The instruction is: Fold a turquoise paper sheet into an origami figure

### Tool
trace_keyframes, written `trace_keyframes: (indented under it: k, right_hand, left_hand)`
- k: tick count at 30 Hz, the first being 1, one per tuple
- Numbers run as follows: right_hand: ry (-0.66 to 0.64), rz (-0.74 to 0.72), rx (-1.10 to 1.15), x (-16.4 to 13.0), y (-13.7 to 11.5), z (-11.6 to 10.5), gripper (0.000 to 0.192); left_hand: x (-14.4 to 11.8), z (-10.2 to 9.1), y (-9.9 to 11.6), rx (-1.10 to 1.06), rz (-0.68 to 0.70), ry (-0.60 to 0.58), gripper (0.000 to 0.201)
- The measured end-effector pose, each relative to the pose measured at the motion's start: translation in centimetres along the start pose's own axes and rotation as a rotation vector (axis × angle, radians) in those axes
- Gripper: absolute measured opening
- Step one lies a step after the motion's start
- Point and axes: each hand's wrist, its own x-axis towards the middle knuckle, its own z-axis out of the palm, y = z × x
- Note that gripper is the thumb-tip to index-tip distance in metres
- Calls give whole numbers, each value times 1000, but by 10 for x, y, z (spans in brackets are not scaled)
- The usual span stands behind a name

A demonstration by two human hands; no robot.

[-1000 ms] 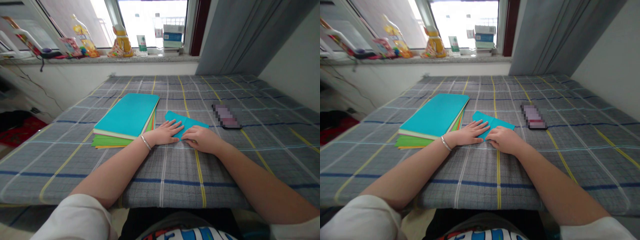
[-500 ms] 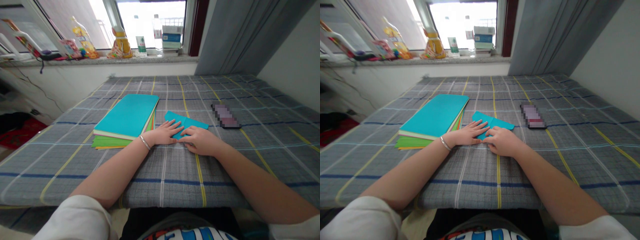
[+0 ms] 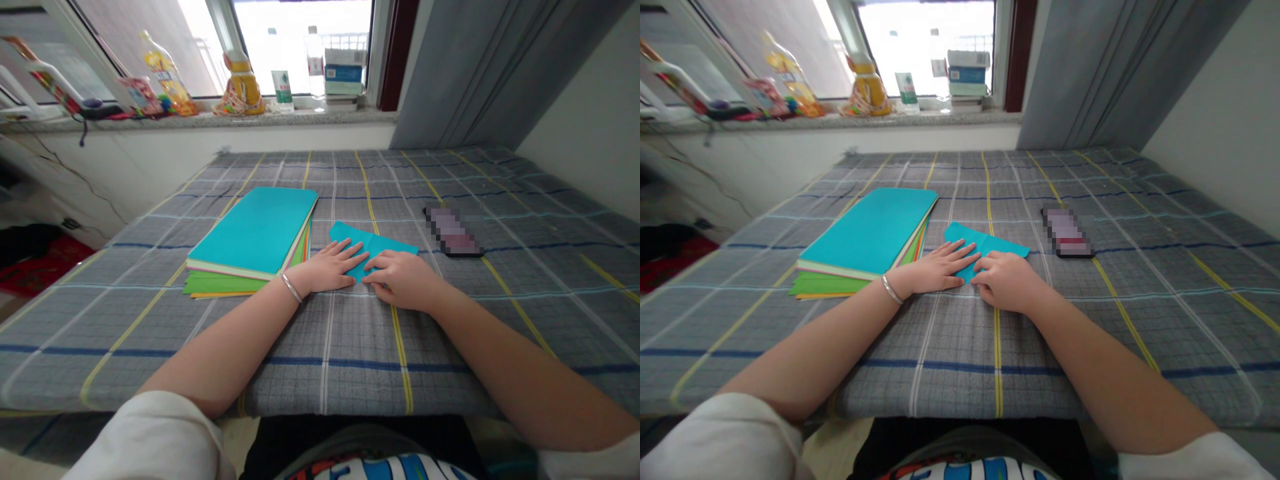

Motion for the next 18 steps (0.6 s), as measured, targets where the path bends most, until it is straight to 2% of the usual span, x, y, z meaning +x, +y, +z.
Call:
trace_keyframes:
  k: [11, 18]
  right_hand:
    - [-33, 127, -96, -4, 2, -6, 25]
    - [-81, 218, -127, -7, 5, -10, 27]
  left_hand:
    - [1, 2, -2, 22, 38, 47, 68]
    - [-1, -4, 3, 47, -3, 6, 69]
